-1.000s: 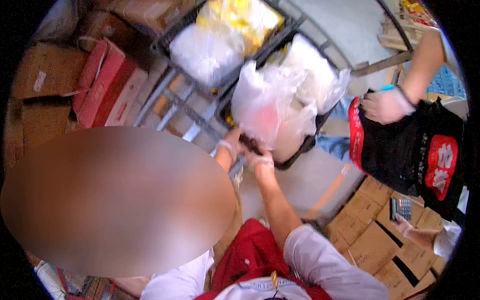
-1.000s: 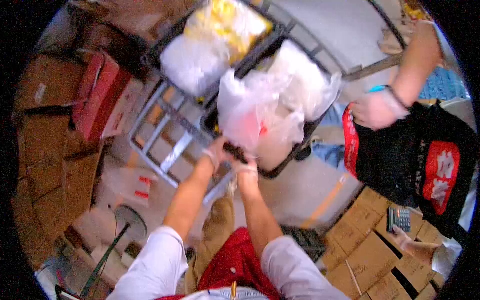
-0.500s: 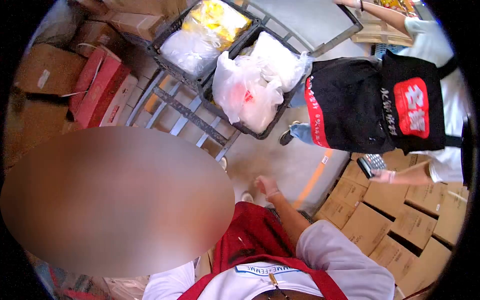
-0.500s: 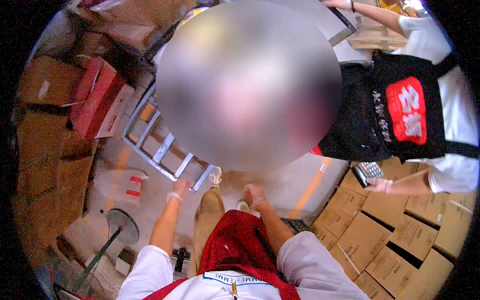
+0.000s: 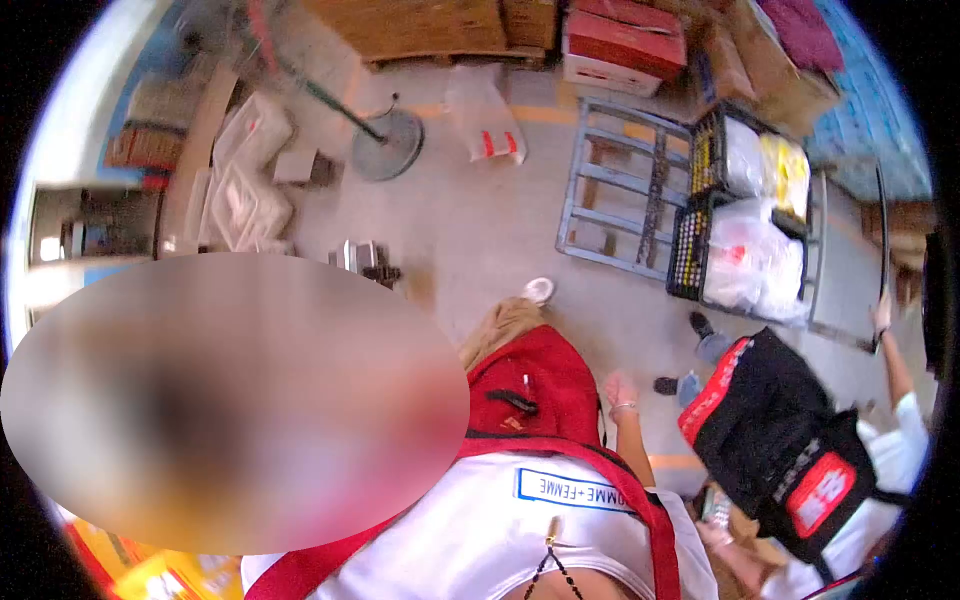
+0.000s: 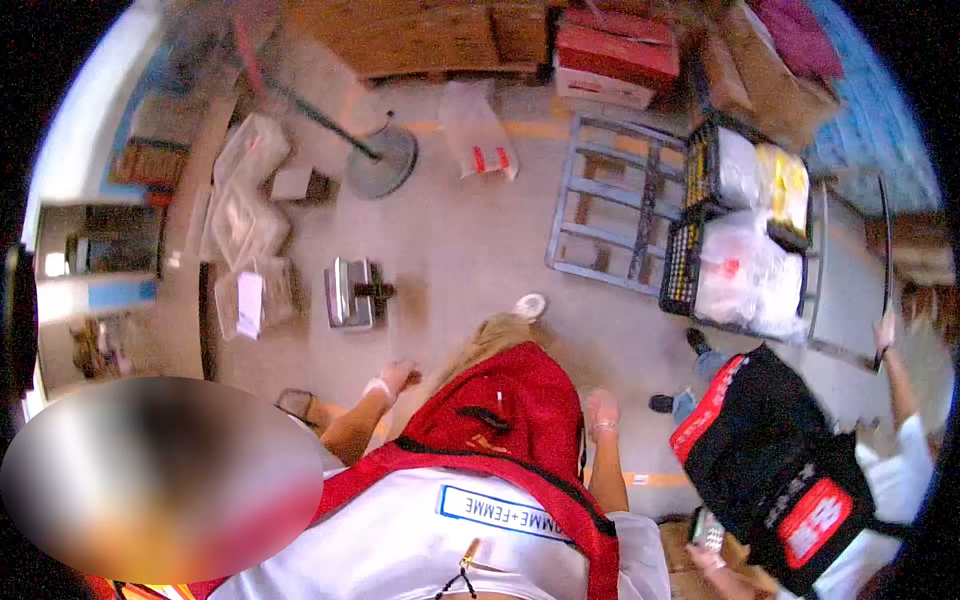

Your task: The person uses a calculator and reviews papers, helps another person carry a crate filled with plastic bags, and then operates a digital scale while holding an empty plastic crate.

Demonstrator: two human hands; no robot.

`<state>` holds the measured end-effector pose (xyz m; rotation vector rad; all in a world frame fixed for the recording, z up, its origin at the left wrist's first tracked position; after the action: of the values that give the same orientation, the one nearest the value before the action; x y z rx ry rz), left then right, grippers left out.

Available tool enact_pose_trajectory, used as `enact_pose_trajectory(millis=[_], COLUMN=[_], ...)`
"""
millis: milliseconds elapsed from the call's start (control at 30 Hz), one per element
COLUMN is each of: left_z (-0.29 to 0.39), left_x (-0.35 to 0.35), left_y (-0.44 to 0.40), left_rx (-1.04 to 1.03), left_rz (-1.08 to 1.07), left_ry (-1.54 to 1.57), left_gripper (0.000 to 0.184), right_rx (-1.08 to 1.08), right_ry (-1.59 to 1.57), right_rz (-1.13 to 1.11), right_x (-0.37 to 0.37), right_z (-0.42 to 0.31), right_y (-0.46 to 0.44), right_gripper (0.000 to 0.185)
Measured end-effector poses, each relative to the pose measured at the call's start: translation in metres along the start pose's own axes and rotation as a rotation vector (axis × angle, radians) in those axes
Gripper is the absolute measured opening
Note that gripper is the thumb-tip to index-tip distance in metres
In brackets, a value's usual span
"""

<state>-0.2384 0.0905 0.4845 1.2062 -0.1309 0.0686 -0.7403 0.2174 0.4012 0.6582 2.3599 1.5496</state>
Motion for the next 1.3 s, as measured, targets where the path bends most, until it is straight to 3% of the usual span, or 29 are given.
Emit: enact_pose_trajectory(millis=[67,133,167,233,267,333,367,433,467,500,567,600,633,667,700,767,800,833,900,1033,1067,1100,1133,1167,1200,1233,1267,1300], left_z=[-0.059,-0.141,-0.174,-0.175,-0.176,-0.227,-0.231,-0.235,-0.247,-0.257,-0.319,-0.337,-0.376,-0.405,-0.421,-0.447,-0.446,-0.448,-0.446,-0.365,-0.4,-0.434,-0.47,-0.495,-0.46,-0.462,-0.485,-0.503], left_x=[0.041,0.079,0.096,0.121,0.132,0.158,0.167,0.214,0.222,0.244,0.266,0.295,0.328,0.352,0.358,0.397,0.403,0.41,0.416,0.409,0.398,0.392,0.376,0.368,0.365,0.363,0.36,0.349], left_y=[0.013,0.013,0.005,0.01,0.019,0.039,0.044,0.072,0.09,0.101,0.06,0.066,0.089,0.103,0.106,0.124,0.126,0.134,0.149,0.206,0.182,0.17,0.162,0.164,0.19,0.194,0.202,0.219], left_rx=[0.021,0.045,0.034,-0.54,-0.55,0.135,0.124,-0.04,0.049,0.049,-0.007,0.002,0.112,0.206,0.213,-0.034,-0.196,-0.19,0.022,-0.004,-0.049,-0.113,-0.109,-0.105,-0.318,-0.331,-0.186,-0.01], left_rz=[0.043,0.074,0.07,0.129,0.146,0.202,0.202,0.395,0.396,0.246,-0.092,-0.097,0.104,0.287,0.279,0.462,0.37,0.373,0.418,0.474,0.353,0.458,0.383,0.305,0.079,0.124,0.43,0.711], left_ry=[-0.293,0.144,0.172,-0.694,-0.673,0.204,0.23,0.307,0.472,0.557,1.311,1.314,1.077,0.838,0.862,1.206,1.389,1.389,1.14,1.239,1.293,1.329,1.372,1.412,1.497,1.537,1.426,1.295], left_gripper=[0.025,0.028,0.028,0.028,0.028,0.024,0.024,0.024,0.023,0.023,0.024,0.024,0.022,0.021,0.021,0.017,0.016,0.016,0.018,0.022,0.021,0.02,0.019,0.018,0.016,0.016,0.015,0.014], right_rx=[0.005,-0.012,0.008,-0.008,0.011,-0.052,-0.031,0.174,0.284,0.389,0.542,0.416,0.292,0.376,0.453,0.583,0.672,0.702,0.794,0.947,1.014,1.022,0.943,1.056,1.08,1.0,0.947,0.916], right_ry=[0.08,0.028,0.05,0.141,0.157,0.517,0.536,0.533,0.975,1.411,1.009,0.985,0.959,0.646,0.828,0.924,0.96,0.914,0.897,0.993,0.926,0.814,0.8,0.748,0.69,0.581,0.586,0.561], right_rz=[0.056,-0.001,-0.006,0.033,0.021,0.004,-0.001,-0.061,-0.159,-0.253,-0.312,-0.273,-0.228,-0.393,-0.476,-0.597,-0.659,-0.705,-0.742,-0.664,-0.621,-0.638,-0.586,-0.633,-0.666,-0.649,-0.638,-0.649], right_x=[0.005,-0.003,-0.009,-0.028,-0.051,-0.095,-0.115,-0.15,-0.185,-0.236,-0.339,-0.394,-0.455,-0.504,-0.563,-0.647,-0.683,-0.71,-0.752,-0.826,-0.838,-0.848,-0.867,-0.879,-0.894,-0.906,-0.919,-0.932], right_z=[-0.002,0.002,-0.001,0.002,-0.007,-0.022,-0.022,-0.021,-0.033,-0.037,-0.033,-0.034,-0.04,-0.023,-0.024,-0.01,-0.014,-0.02,-0.041,-0.116,-0.136,-0.147,-0.167,-0.176,-0.187,-0.186,-0.183,-0.172], right_y=[0.016,0.027,0.03,0.03,0.039,0.057,0.047,-0.002,-0.021,-0.028,0.002,0.061,0.14,0.143,0.193,0.223,0.256,0.266,0.29,0.334,0.336,0.36,0.344,0.359,0.347,0.344,0.333,0.323], right_gripper=[0.033,0.031,0.031,0.028,0.028,0.037,0.037,0.024,0.025,0.026,0.033,0.034,0.037,0.036,0.041,0.046,0.047,0.046,0.045,0.047,0.049,0.051,0.052,0.05,0.049,0.049,0.052,0.039])
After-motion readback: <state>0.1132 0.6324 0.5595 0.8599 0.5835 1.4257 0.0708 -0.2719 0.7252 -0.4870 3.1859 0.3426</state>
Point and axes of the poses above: each hand's wrist, its own y-axis away from the middle knuckle, its own x-axis out of the back of the hand, z = x × y, the point moved 8 cm from there along -y, towards the middle knuckle, and after that the axes turned 4 degrees about -z, right-handed, at the moved point
